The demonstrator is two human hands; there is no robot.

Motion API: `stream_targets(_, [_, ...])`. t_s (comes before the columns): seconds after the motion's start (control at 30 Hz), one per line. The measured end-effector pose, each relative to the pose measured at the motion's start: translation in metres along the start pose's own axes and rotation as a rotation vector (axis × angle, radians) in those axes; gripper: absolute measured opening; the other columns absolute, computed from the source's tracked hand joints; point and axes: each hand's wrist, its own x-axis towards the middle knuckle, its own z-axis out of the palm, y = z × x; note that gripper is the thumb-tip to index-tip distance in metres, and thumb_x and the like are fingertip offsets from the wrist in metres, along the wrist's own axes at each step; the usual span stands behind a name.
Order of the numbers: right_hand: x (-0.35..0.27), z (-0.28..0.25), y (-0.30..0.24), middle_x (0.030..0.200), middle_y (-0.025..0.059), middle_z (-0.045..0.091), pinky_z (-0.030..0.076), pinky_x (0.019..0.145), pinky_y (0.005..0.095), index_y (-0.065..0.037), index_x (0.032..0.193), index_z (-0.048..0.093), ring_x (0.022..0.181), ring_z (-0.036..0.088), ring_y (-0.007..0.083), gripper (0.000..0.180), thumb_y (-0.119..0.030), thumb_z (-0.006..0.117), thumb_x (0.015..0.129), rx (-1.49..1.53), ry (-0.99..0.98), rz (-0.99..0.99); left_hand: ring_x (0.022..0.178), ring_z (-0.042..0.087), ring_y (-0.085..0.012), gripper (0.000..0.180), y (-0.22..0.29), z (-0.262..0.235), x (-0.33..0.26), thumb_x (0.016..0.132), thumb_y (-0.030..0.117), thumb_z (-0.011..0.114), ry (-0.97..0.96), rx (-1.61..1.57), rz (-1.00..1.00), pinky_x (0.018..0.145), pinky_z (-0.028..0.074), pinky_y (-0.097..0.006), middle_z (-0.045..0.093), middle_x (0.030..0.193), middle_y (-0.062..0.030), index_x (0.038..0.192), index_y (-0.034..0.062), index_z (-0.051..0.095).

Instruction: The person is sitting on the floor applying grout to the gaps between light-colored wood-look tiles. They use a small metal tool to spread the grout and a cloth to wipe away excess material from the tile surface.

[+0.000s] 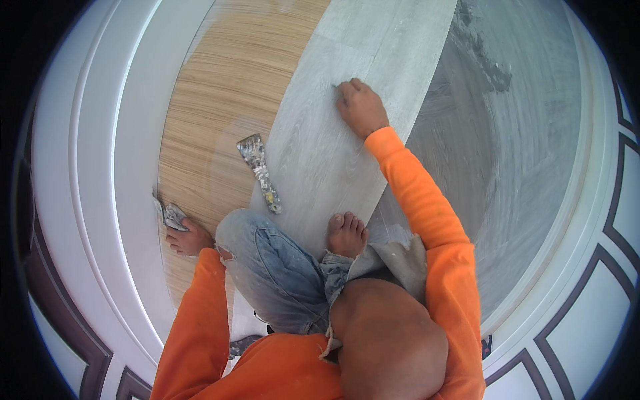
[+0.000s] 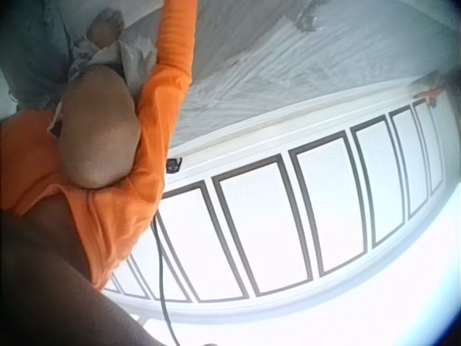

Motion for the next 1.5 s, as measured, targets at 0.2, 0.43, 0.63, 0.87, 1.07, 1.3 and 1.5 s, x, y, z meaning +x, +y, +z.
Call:
stream_targets(0.2, [0.0,0.0,-0.002,0.106,0.0154,0.066,0.058,0.09,0.0457,0.0,0.115,0.069,0.101,0.068,0.036,0.024,-0.009,0.068,0.093,0.015,-0.05,0.01,0.114,0.053,-0.0382,0.066,0.001,-0.002,0.0,0.096,0.055,0.051,-0.027,0.027,0.002,0.1,0.04,-0.053,0.056,0.132,-0.0147,0.143,0.0085,0.055])
stream_targets(0.43, [0.001,0.002,0.003,0.106,0.0149,0.066,0.058,0.089,0.0465,-0.001,0.112,0.068,0.1,0.068,0.0358,0.022,-0.009,0.068,0.092,0.023,0.0,0.006,0.115,0.054,-0.0379,0.066,0.0,-0.001,0.0,0.096,0.054,0.052,-0.012,0.019,0.002,0.1,0.041,-0.053,0.056,0.13,-0.0135,0.145,0.0102,0.055])
stream_targets(0.63, [-0.002,0.005,0.004,0.104,0.0152,0.065,0.058,0.088,0.0467,-0.001,0.112,0.068,0.098,0.068,0.0359,0.022,-0.009,0.069,0.092,0.022,-0.001,-0.035,0.113,0.054,-0.0371,0.065,0.001,-0.001,0.001,0.096,0.053,0.052,-0.002,0.022,0.002,0.099,0.041,-0.052,0.057,0.129,-0.0126,0.144,0.0106,0.056])
stream_targets(0.87, [-0.004,0.003,0.0,0.102,0.0145,0.064,0.058,0.088,0.0452,-0.001,0.113,0.069,0.097,0.068,0.035,0.022,-0.009,0.069,0.092,0.031,-0.079,-0.106,0.113,0.054,-0.0369,0.064,0.004,-0.003,-0.001,0.095,0.053,0.052,-0.002,0.028,-0.01,0.099,0.041,-0.052,0.057,0.13,-0.0123,0.143,0.011,0.056])
stream_targets(1.07, [0.017,-0.02,0.053,0.115,0.0179,0.069,0.057,0.094,0.0476,-0.002,0.116,0.069,0.106,0.068,0.0399,0.025,-0.01,0.067,0.093,-0.006,0.202,0.125,0.113,0.054,-0.0364,0.066,0.0,0.004,0.0,0.095,0.053,0.052,0.053,0.005,0.029,0.1,0.04,-0.05,0.057,0.132,-0.0119,0.146,0.0109,0.056])
stream_targets(1.3, [0.01,-0.029,0.052,0.108,0.0173,0.069,0.058,0.088,0.0466,-0.001,0.11,0.07,0.099,0.07,0.0378,0.019,-0.01,0.067,0.093,-0.045,0.058,0.049,0.116,0.053,-0.0368,0.066,0.0,-0.002,0.0,0.096,0.052,0.051,-0.03,0.022,-0.034,0.102,0.04,-0.053,0.056,0.132,-0.0128,0.146,0.0097,0.054])
stream_targets(1.5, [0.038,-0.05,0.093,0.105,0.0163,0.071,0.058,0.088,0.0464,-0.002,0.112,0.074,0.097,0.071,0.0359,0.023,-0.013,0.068,0.093,-0.106,0.303,0.316,0.122,0.054,-0.0386,0.07,0.006,-0.005,0.004,0.096,0.054,0.048,-0.06,0.029,-0.028,0.106,0.04,-0.054,0.055,0.142,-0.015,0.149,0.0078,0.051])
